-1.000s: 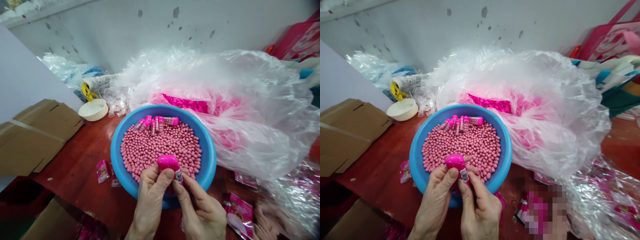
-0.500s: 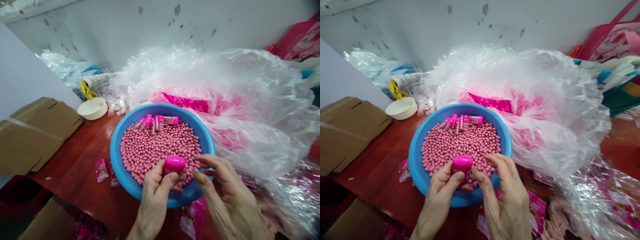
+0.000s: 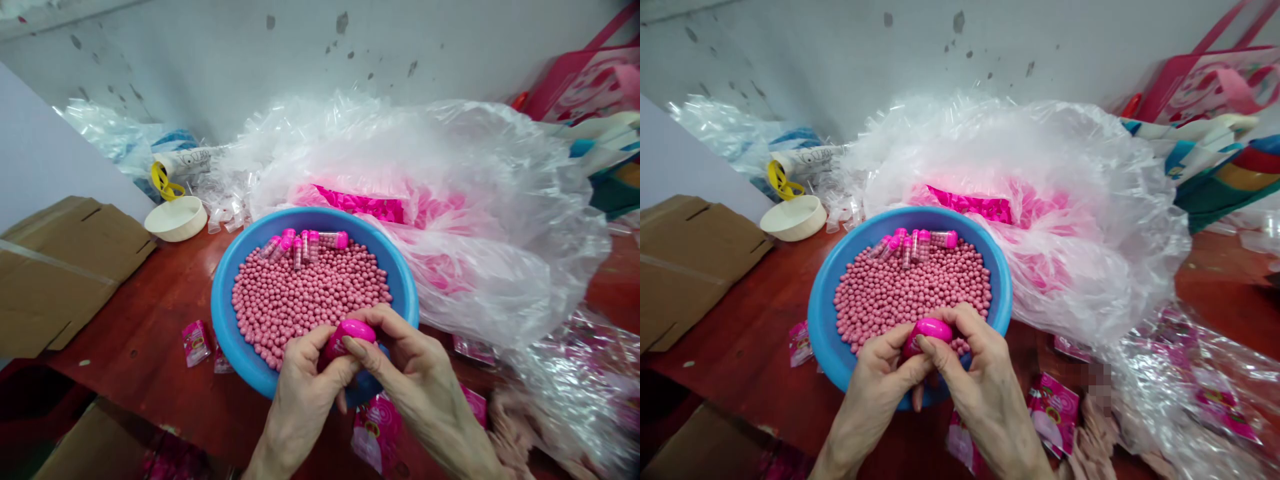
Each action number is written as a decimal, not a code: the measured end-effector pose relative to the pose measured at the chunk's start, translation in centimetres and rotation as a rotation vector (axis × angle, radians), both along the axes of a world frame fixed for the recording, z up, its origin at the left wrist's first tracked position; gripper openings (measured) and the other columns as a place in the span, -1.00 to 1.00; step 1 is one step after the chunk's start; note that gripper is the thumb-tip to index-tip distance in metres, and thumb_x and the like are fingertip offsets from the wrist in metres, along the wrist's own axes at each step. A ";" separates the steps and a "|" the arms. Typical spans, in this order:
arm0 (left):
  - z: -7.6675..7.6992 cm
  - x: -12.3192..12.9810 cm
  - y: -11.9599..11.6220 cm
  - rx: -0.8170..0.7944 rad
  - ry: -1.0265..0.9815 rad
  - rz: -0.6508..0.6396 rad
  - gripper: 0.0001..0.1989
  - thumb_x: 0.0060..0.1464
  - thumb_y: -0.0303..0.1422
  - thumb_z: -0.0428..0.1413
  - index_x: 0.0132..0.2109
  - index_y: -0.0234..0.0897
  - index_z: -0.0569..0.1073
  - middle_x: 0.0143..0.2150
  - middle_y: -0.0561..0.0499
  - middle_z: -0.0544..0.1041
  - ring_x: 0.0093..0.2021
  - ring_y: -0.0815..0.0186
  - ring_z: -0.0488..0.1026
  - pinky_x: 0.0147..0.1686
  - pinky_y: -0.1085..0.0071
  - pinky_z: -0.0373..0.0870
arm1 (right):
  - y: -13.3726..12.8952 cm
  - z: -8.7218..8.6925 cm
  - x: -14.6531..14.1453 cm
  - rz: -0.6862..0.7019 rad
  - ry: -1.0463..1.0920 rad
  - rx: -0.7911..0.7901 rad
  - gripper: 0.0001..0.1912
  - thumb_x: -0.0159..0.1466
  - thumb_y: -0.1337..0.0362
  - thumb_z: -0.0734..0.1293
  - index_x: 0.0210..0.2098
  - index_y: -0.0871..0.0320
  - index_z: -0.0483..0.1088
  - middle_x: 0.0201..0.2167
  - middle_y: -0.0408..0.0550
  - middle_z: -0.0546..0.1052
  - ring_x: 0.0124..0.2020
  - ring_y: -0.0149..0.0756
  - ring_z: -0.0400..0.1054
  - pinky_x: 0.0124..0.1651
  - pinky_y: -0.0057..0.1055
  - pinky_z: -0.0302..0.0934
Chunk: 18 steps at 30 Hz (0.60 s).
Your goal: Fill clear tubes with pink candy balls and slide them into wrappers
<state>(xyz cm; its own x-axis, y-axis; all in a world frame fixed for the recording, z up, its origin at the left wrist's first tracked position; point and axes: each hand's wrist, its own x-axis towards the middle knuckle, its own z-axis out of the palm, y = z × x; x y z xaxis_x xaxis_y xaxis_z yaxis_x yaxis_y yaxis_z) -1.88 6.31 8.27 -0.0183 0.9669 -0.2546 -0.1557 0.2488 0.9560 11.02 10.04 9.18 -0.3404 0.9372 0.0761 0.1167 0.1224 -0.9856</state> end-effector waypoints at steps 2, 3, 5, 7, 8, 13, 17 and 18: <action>0.1 -0.1 0.0 0.013 -0.018 -0.027 -0.82 0.08 -0.33 0.12 -0.21 -0.35 0.50 -0.54 0.14 0.36 -0.66 0.53 0.23 -0.66 0.58 0.18 | 0.5 0.1 0.5 -0.011 0.051 -0.050 -0.93 0.20 0.23 0.36 -0.32 0.05 0.47 -0.41 -0.21 0.47 -0.38 -0.40 0.35 -0.34 -0.52 0.24; 0.1 -0.1 -0.1 0.023 -0.026 -0.051 -0.81 0.10 -0.34 0.10 -0.17 -0.34 0.50 -0.54 0.12 0.38 -0.64 0.52 0.25 -0.64 0.57 0.20 | 0.8 0.1 0.7 -0.030 0.077 -0.068 -0.93 0.18 0.23 0.38 -0.32 0.04 0.50 -0.41 -0.21 0.48 -0.37 -0.41 0.36 -0.32 -0.53 0.24; 0.2 -0.2 -0.1 0.038 -0.031 -0.091 -0.75 0.14 -0.33 0.05 -0.10 -0.34 0.50 -0.55 0.10 0.41 -0.63 0.50 0.27 -0.60 0.56 0.22 | 1.3 0.3 1.1 -0.054 0.126 -0.106 -0.93 0.15 0.24 0.41 -0.34 0.01 0.54 -0.41 -0.21 0.51 -0.37 -0.42 0.39 -0.30 -0.54 0.25; 0.2 -0.3 -0.1 0.046 -0.033 -0.093 -0.72 0.15 -0.30 0.04 -0.08 -0.35 0.51 -0.57 0.09 0.42 -0.63 0.50 0.28 -0.59 0.56 0.23 | 1.7 0.5 1.3 -0.060 0.149 -0.135 -0.95 0.14 0.24 0.42 -0.37 0.00 0.56 -0.43 -0.21 0.53 -0.40 -0.42 0.39 -0.32 -0.54 0.26; 0.2 -0.3 -0.1 0.046 -0.042 -0.078 -0.72 0.15 -0.30 0.05 -0.08 -0.36 0.51 -0.56 0.08 0.43 -0.63 0.50 0.29 -0.59 0.56 0.23 | 1.8 0.6 1.3 -0.062 0.151 -0.128 -0.95 0.14 0.25 0.42 -0.38 -0.01 0.56 -0.44 -0.21 0.53 -0.41 -0.42 0.39 -0.32 -0.54 0.27; 0.2 -0.6 -0.3 0.033 -0.238 -0.065 -0.72 0.12 -0.40 0.09 0.00 -0.25 0.50 -0.41 0.02 0.54 -0.46 0.44 0.45 -0.42 0.54 0.40 | 1.7 0.8 0.6 -0.049 0.139 -0.160 -0.91 0.12 0.21 0.43 -0.37 0.06 0.54 -0.46 -0.18 0.50 -0.52 -0.44 0.34 -0.49 -0.56 0.25; -0.1 -0.5 -0.4 0.043 -0.376 -0.046 -0.71 0.09 -0.44 0.11 -0.01 -0.21 0.52 -0.30 -0.02 0.56 -0.38 0.39 0.48 -0.41 0.50 0.49 | 1.0 0.0 -0.3 0.060 0.207 -0.382 -0.83 0.12 0.14 0.41 -0.38 0.10 0.45 -0.58 -0.27 0.37 -0.67 -0.53 0.22 -0.67 -0.60 0.09; -0.1 -0.4 -0.4 0.039 -0.382 -0.016 -0.72 0.09 -0.45 0.12 -0.04 -0.22 0.53 -0.31 -0.02 0.56 -0.39 0.39 0.47 -0.44 0.52 0.49 | 0.8 -0.2 -0.4 0.053 0.196 -0.384 -0.81 0.13 0.13 0.41 -0.40 0.12 0.44 -0.60 -0.28 0.34 -0.67 -0.54 0.19 -0.66 -0.60 0.08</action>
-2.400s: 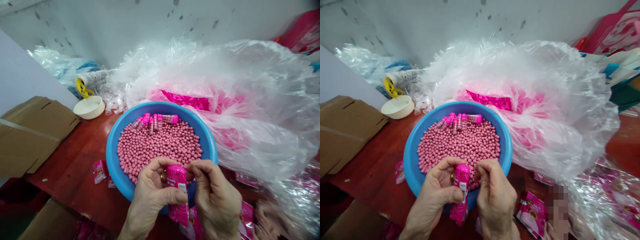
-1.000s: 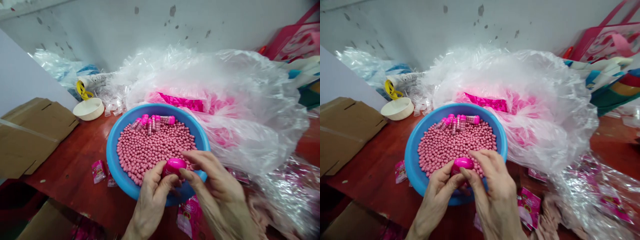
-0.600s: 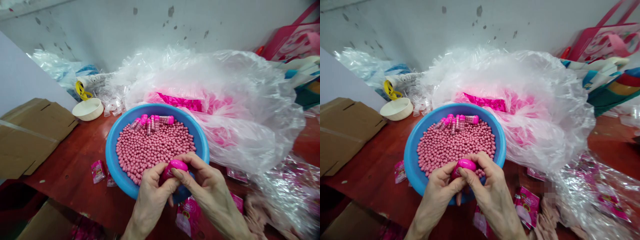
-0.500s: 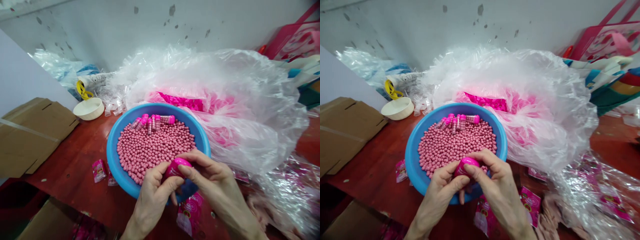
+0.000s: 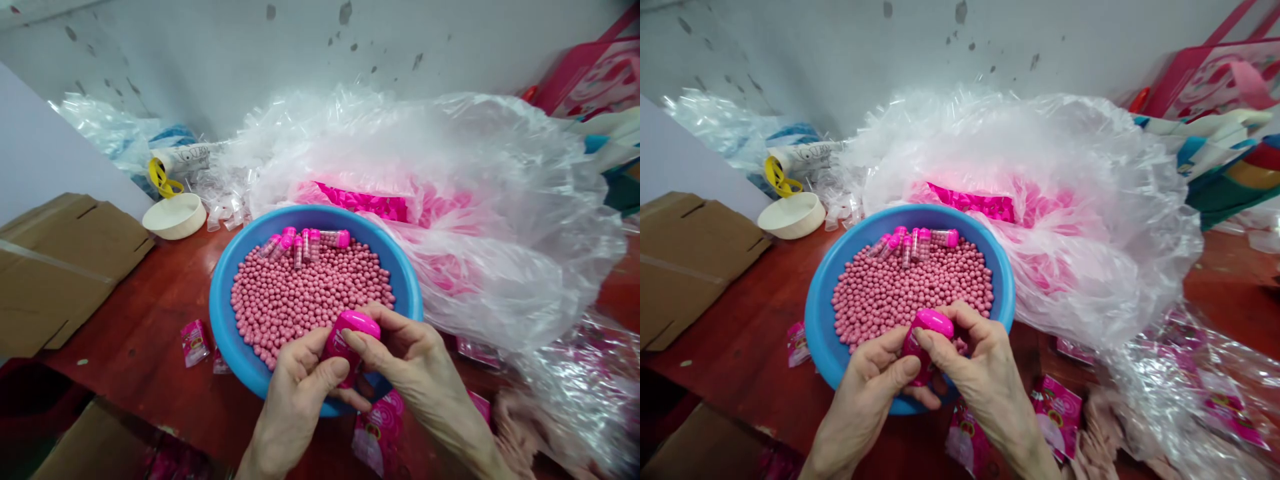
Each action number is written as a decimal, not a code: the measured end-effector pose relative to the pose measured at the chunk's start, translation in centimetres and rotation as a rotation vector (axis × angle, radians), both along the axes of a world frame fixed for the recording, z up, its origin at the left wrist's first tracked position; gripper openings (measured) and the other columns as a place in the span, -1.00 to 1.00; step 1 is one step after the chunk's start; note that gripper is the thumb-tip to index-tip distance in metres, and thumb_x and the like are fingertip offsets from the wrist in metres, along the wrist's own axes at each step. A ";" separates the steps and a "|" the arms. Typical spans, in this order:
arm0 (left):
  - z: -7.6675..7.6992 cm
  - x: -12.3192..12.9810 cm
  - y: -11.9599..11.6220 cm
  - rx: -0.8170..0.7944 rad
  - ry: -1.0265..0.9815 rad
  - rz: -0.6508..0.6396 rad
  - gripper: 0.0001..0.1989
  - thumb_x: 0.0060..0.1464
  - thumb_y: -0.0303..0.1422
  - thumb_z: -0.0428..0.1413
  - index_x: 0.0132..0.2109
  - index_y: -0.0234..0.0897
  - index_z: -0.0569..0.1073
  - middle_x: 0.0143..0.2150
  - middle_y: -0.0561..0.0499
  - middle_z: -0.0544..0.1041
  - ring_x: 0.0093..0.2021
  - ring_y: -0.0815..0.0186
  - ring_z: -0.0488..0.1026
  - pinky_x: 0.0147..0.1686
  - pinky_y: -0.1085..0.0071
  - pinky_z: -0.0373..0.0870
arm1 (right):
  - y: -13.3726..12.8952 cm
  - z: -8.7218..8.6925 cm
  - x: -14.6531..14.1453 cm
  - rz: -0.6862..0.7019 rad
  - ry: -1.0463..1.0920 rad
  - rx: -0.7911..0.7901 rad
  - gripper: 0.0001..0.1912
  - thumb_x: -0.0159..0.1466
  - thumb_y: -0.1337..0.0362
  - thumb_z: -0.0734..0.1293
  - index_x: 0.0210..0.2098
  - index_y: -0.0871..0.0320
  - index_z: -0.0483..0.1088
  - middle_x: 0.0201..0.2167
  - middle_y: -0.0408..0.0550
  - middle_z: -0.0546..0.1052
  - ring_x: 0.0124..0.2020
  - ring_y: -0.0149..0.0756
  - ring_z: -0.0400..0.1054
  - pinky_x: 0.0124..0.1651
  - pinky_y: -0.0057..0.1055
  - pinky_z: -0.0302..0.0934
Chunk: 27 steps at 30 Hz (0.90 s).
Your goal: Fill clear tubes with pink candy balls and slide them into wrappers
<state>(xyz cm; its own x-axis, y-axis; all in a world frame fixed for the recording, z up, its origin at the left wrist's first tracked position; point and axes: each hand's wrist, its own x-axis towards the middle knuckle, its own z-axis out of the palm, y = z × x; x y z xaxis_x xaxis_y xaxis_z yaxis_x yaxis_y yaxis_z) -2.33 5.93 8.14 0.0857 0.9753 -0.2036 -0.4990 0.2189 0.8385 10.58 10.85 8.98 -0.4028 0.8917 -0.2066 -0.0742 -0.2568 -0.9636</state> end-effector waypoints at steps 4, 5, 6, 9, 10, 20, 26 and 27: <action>0.0 0.3 0.2 -0.043 -0.035 0.098 -0.77 0.05 -0.47 0.15 -0.11 -0.25 0.57 -0.32 -0.03 0.57 -0.43 0.41 0.46 -0.54 0.57 0.48 | -0.7 -0.5 -0.5 -0.121 -0.120 0.141 -0.81 0.14 0.15 0.39 -0.44 0.16 0.47 -0.56 -0.23 0.35 -0.52 -0.47 0.22 -0.48 -0.55 0.17; 0.1 0.3 0.3 -0.053 -0.048 0.101 -0.76 0.05 -0.47 0.15 -0.10 -0.25 0.56 -0.31 -0.03 0.57 -0.43 0.41 0.47 -0.54 0.57 0.48 | -0.8 -0.5 -0.6 -0.133 -0.131 0.163 -0.82 0.14 0.16 0.39 -0.42 0.16 0.48 -0.53 -0.21 0.37 -0.49 -0.44 0.24 -0.43 -0.53 0.19; 0.2 0.3 0.3 -0.062 -0.059 0.100 -0.74 0.05 -0.47 0.15 -0.08 -0.23 0.55 -0.28 -0.04 0.58 -0.42 0.40 0.49 -0.51 0.56 0.49 | -0.8 -0.4 -0.7 -0.134 -0.128 0.172 -0.82 0.14 0.16 0.39 -0.40 0.15 0.50 -0.52 -0.20 0.39 -0.47 -0.43 0.25 -0.41 -0.52 0.20; 0.4 0.1 0.4 -0.071 -0.088 0.065 -0.68 0.08 -0.45 0.14 0.00 -0.17 0.50 -0.13 -0.06 0.56 -0.32 0.36 0.52 -0.38 0.50 0.51 | -0.6 -0.1 -0.8 -0.134 -0.054 0.116 -0.83 0.12 0.17 0.41 -0.34 0.11 0.52 -0.49 -0.19 0.45 -0.46 -0.43 0.29 -0.41 -0.54 0.24; 0.4 0.0 0.3 -0.069 -0.092 0.052 -0.67 0.08 -0.45 0.14 0.02 -0.14 0.49 -0.08 -0.06 0.55 -0.28 0.34 0.53 -0.33 0.47 0.51 | -0.4 -0.1 -0.7 -0.162 -0.017 0.075 -0.81 0.10 0.17 0.43 -0.29 0.09 0.52 -0.46 -0.19 0.47 -0.47 -0.43 0.31 -0.44 -0.55 0.25; 0.1 0.6 -0.1 -0.032 0.050 0.122 -0.78 0.06 -0.39 0.16 -0.12 -0.27 0.58 -0.40 -0.01 0.59 -0.53 0.42 0.51 -0.47 0.57 0.49 | 0.5 0.5 0.4 -0.284 -0.053 0.154 -0.80 0.05 0.16 0.46 -0.33 0.08 0.54 -0.50 -0.17 0.54 -0.59 -0.43 0.35 -0.54 -0.54 0.28; -0.2 1.5 -0.1 -0.016 0.024 0.215 -0.79 0.04 -0.39 0.18 -0.13 -0.21 0.59 -0.36 0.02 0.61 -0.56 0.43 0.51 -0.50 0.55 0.50 | -0.7 -0.1 -0.6 -0.238 -0.111 0.116 -0.81 0.10 0.14 0.41 -0.39 0.14 0.52 -0.56 -0.18 0.49 -0.54 -0.42 0.30 -0.48 -0.52 0.23; -0.2 1.6 0.0 -0.018 0.005 0.221 -0.78 0.04 -0.39 0.18 -0.13 -0.22 0.59 -0.34 -0.01 0.62 -0.53 0.39 0.52 -0.47 0.51 0.52 | -0.9 -0.1 -0.8 -0.242 -0.117 0.119 -0.80 0.11 0.13 0.40 -0.38 0.13 0.52 -0.54 -0.17 0.49 -0.53 -0.41 0.30 -0.46 -0.51 0.24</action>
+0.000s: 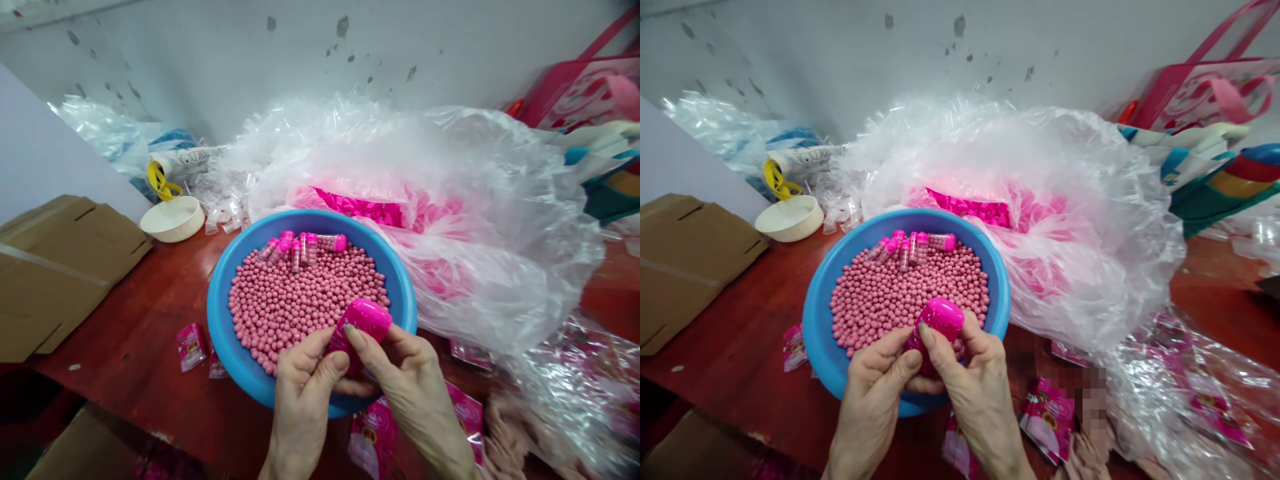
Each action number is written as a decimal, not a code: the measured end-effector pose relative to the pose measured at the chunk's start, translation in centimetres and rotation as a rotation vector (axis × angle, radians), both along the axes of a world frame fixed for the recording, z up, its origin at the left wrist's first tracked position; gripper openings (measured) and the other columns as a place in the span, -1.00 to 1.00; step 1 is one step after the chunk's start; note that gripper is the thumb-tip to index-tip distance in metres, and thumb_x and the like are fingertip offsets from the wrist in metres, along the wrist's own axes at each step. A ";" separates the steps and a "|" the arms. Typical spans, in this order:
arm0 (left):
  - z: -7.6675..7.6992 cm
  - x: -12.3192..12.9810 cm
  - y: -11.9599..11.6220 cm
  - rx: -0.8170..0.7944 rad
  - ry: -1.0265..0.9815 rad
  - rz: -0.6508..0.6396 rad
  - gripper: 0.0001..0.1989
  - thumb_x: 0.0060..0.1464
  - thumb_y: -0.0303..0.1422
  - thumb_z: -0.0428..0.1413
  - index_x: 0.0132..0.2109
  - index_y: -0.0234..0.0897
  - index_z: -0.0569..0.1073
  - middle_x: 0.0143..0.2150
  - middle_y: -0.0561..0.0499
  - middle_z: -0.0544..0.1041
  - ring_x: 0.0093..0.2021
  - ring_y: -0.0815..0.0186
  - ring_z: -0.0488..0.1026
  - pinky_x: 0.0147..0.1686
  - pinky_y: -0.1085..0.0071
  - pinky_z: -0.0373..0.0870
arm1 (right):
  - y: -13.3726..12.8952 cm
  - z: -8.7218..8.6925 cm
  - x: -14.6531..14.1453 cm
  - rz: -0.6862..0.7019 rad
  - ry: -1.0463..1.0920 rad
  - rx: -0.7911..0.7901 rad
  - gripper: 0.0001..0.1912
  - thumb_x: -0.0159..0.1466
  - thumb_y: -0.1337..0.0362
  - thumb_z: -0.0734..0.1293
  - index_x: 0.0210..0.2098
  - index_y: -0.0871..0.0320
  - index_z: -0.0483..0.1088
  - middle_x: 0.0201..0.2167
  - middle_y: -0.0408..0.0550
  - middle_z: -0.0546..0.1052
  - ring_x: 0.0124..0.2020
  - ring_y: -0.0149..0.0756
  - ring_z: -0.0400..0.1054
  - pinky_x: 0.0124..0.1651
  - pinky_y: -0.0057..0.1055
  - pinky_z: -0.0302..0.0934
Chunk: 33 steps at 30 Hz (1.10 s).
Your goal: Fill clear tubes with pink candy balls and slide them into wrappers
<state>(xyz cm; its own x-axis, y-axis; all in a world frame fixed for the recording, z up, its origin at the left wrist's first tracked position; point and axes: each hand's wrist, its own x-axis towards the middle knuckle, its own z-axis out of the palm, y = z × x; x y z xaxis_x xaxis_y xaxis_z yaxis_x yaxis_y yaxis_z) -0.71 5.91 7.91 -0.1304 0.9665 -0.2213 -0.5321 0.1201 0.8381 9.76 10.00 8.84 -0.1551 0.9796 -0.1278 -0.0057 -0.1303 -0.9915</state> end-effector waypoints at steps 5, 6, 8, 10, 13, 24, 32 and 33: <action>0.4 0.2 0.4 -0.069 -0.152 0.060 -0.78 -0.05 -0.38 0.25 -0.19 -0.25 0.61 -0.39 -0.05 0.63 -0.47 0.30 0.56 -0.43 0.42 0.55 | -0.3 0.0 -0.8 -0.018 -0.022 0.007 -0.74 0.07 0.12 0.41 -0.31 0.14 0.53 -0.41 -0.08 0.53 -0.38 -0.27 0.38 -0.28 -0.37 0.31; 0.6 0.1 0.5 -0.089 -0.176 0.085 -0.78 -0.09 -0.38 0.28 -0.21 -0.24 0.61 -0.42 -0.03 0.63 -0.50 0.30 0.56 -0.46 0.42 0.55 | -0.3 0.0 -0.9 -0.025 -0.025 0.014 -0.75 0.06 0.12 0.42 -0.32 0.14 0.53 -0.38 -0.06 0.54 -0.35 -0.24 0.38 -0.25 -0.36 0.31; 0.8 0.1 0.7 -0.105 -0.196 0.133 -0.77 -0.15 -0.38 0.31 -0.23 -0.22 0.62 -0.46 -0.01 0.62 -0.56 0.31 0.54 -0.52 0.44 0.54 | -0.2 0.1 -0.9 -0.003 -0.002 0.010 -0.75 0.05 0.12 0.43 -0.34 0.14 0.53 -0.37 -0.04 0.55 -0.32 -0.23 0.38 -0.27 -0.37 0.31; 0.8 0.0 0.7 -0.095 -0.177 0.171 -0.78 -0.16 -0.38 0.32 -0.26 -0.21 0.62 -0.45 0.00 0.63 -0.59 0.34 0.53 -0.56 0.48 0.52 | -0.1 0.1 -0.5 0.061 0.076 -0.051 -0.71 0.06 0.08 0.43 -0.31 0.14 0.52 -0.42 -0.07 0.54 -0.41 -0.28 0.37 -0.38 -0.43 0.30; 0.7 0.1 0.5 -0.090 -0.094 0.186 -0.81 -0.12 -0.38 0.29 -0.26 -0.22 0.62 -0.46 0.01 0.63 -0.62 0.36 0.52 -0.58 0.51 0.52 | 0.1 0.3 0.6 0.032 0.205 -0.104 -0.63 0.12 0.00 0.38 -0.17 0.07 0.48 -0.41 -0.13 0.53 -0.50 -0.39 0.33 -0.47 -0.51 0.27; -0.2 2.1 -1.6 -0.032 0.131 0.228 -0.78 -0.09 -0.34 0.27 -0.21 -0.18 0.62 -0.37 0.02 0.64 -0.53 0.30 0.55 -0.48 0.42 0.57 | -0.3 -0.2 2.5 -0.144 0.264 -0.008 -0.87 0.21 0.17 0.36 -0.26 0.01 0.51 -0.50 -0.24 0.38 -0.46 -0.46 0.24 -0.41 -0.57 0.19; 0.1 3.7 -2.7 -0.108 -0.080 0.145 -0.77 -0.23 -0.27 0.35 -0.33 -0.22 0.62 -0.46 0.03 0.60 -0.51 0.37 0.50 -0.56 0.56 0.46 | -1.3 1.0 2.8 -0.230 0.096 0.046 -0.78 0.16 0.08 0.37 -0.38 0.09 0.52 -0.56 -0.18 0.34 -0.54 -0.44 0.14 -0.58 -0.54 0.06; 0.1 3.7 -2.8 -0.125 -0.083 0.130 -0.74 -0.25 -0.27 0.36 -0.32 -0.23 0.62 -0.46 0.01 0.60 -0.48 0.36 0.50 -0.54 0.54 0.47 | -1.4 0.8 2.8 -0.232 0.100 0.044 -0.79 0.16 0.08 0.37 -0.35 0.08 0.52 -0.55 -0.19 0.35 -0.53 -0.43 0.15 -0.56 -0.54 0.08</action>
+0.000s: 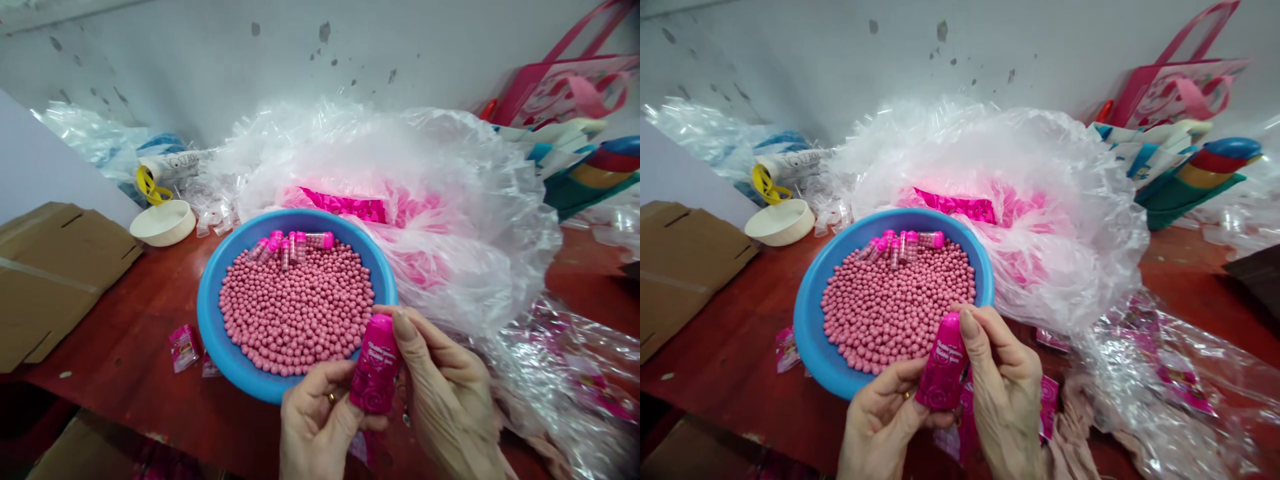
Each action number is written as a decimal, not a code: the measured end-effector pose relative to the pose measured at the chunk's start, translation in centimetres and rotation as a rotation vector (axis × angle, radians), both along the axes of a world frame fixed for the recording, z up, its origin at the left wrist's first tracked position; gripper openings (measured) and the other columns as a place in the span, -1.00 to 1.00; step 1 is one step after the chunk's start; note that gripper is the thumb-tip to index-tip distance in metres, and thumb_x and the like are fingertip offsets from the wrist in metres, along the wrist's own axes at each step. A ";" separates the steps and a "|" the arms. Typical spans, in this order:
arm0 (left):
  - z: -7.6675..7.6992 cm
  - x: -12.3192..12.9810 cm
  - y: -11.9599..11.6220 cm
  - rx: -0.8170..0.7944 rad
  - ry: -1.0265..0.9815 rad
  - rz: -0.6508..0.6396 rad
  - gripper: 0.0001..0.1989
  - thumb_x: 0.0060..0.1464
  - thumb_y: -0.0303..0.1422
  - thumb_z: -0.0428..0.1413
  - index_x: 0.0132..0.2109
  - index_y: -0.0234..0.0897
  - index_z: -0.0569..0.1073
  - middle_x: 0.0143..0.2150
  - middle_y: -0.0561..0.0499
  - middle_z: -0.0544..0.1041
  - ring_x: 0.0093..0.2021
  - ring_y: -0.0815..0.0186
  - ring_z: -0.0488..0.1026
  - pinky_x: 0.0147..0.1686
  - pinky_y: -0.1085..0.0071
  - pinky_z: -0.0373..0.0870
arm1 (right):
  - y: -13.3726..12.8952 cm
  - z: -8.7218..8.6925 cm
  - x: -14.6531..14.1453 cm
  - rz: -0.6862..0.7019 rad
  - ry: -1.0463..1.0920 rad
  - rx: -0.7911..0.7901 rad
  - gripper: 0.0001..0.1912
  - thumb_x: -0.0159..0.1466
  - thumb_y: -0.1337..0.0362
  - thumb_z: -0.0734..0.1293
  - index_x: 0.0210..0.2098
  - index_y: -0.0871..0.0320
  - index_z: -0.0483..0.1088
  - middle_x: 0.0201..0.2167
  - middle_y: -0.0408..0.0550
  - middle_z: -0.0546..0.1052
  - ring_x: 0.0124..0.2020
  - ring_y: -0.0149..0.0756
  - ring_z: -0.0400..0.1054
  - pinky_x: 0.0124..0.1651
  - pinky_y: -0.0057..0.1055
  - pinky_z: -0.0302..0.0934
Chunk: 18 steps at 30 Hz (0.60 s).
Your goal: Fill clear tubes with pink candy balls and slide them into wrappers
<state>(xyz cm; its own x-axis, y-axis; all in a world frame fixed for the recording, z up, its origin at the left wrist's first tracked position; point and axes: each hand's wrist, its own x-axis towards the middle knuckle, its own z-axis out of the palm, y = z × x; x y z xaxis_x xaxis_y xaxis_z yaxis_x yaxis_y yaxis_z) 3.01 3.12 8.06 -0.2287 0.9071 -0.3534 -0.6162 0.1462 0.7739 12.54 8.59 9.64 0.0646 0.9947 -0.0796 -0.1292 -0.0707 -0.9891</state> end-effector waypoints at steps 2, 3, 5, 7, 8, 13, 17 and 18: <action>0.0 0.0 -0.2 -0.030 0.055 -0.024 -0.74 -0.27 -0.26 0.36 -0.34 -0.25 0.62 -0.49 0.02 0.58 -0.50 0.36 0.48 -0.53 0.52 0.47 | -0.1 -0.5 0.1 -0.002 0.026 -0.020 -0.82 0.17 0.11 0.37 -0.32 0.05 0.52 -0.56 -0.21 0.33 -0.54 -0.44 0.15 -0.56 -0.55 0.07; -0.1 0.0 -0.2 -0.038 0.111 -0.036 -0.76 -0.24 -0.25 0.34 -0.35 -0.24 0.62 -0.52 0.04 0.57 -0.54 0.37 0.46 -0.55 0.51 0.46 | -0.2 -0.8 0.2 -0.002 0.043 -0.037 -0.83 0.17 0.11 0.37 -0.31 0.03 0.52 -0.56 -0.22 0.33 -0.56 -0.45 0.13 -0.57 -0.55 0.06; -0.6 -0.1 -0.4 0.002 0.284 -0.056 -0.82 -0.11 -0.23 0.27 -0.37 -0.23 0.62 -0.57 0.06 0.53 -0.63 0.40 0.40 -0.60 0.51 0.40 | -0.4 -1.1 0.3 -0.012 0.087 -0.070 -0.84 0.17 0.12 0.37 -0.32 0.03 0.52 -0.60 -0.23 0.31 -0.60 -0.46 0.11 -0.61 -0.54 0.01; -1.2 -0.1 -0.6 0.106 0.508 -0.048 -0.85 0.01 -0.28 0.18 -0.40 -0.20 0.61 -0.59 0.07 0.50 -0.63 0.39 0.38 -0.59 0.49 0.35 | -0.7 -1.1 0.5 -0.043 0.130 -0.087 -0.84 0.16 0.11 0.38 -0.34 0.04 0.53 -0.64 -0.22 0.32 -0.64 -0.45 0.10 -0.66 -0.53 -0.01; -1.6 0.0 -0.8 0.166 0.611 -0.029 -0.85 0.04 -0.33 0.15 -0.41 -0.20 0.60 -0.59 0.06 0.49 -0.60 0.37 0.39 -0.55 0.47 0.33 | -0.8 -1.0 0.6 -0.056 0.151 -0.094 -0.84 0.15 0.11 0.39 -0.36 0.05 0.53 -0.65 -0.22 0.34 -0.65 -0.45 0.11 -0.66 -0.53 0.00; -3.8 0.8 -1.9 0.234 0.890 0.012 -0.77 0.12 -0.45 0.03 -0.44 -0.22 0.52 -0.59 0.02 0.44 -0.55 0.32 0.36 -0.46 0.43 0.30 | -1.9 -1.6 1.1 -0.092 0.262 -0.188 -0.85 0.13 0.15 0.42 -0.33 0.05 0.54 -0.58 -0.20 0.47 -0.59 -0.43 0.28 -0.59 -0.57 0.18; -5.3 1.1 -3.2 0.160 0.941 0.051 -0.74 0.12 -0.38 0.03 -0.49 -0.22 0.53 -0.57 -0.01 0.47 -0.56 0.32 0.38 -0.49 0.46 0.32 | -2.8 -3.9 2.1 -0.134 0.323 -0.290 -0.77 0.07 0.14 0.46 -0.28 0.07 0.56 -0.45 -0.14 0.58 -0.53 -0.38 0.40 -0.56 -0.57 0.27; -5.6 1.1 -3.4 0.135 0.901 0.073 -0.75 0.11 -0.34 0.05 -0.48 -0.22 0.54 -0.57 0.00 0.49 -0.57 0.33 0.39 -0.51 0.48 0.33 | -2.9 -4.6 2.5 -0.162 0.322 -0.302 -0.75 0.05 0.12 0.47 -0.28 0.07 0.56 -0.43 -0.13 0.59 -0.50 -0.37 0.42 -0.54 -0.58 0.29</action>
<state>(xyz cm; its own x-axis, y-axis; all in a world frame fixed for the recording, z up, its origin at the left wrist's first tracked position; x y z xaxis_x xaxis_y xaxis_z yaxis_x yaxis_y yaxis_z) 4.15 -0.30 2.46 -0.4251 0.9002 0.0946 0.2257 0.0041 0.9742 15.09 5.66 5.05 0.1418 0.9030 -0.4056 -0.4588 -0.3031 -0.8352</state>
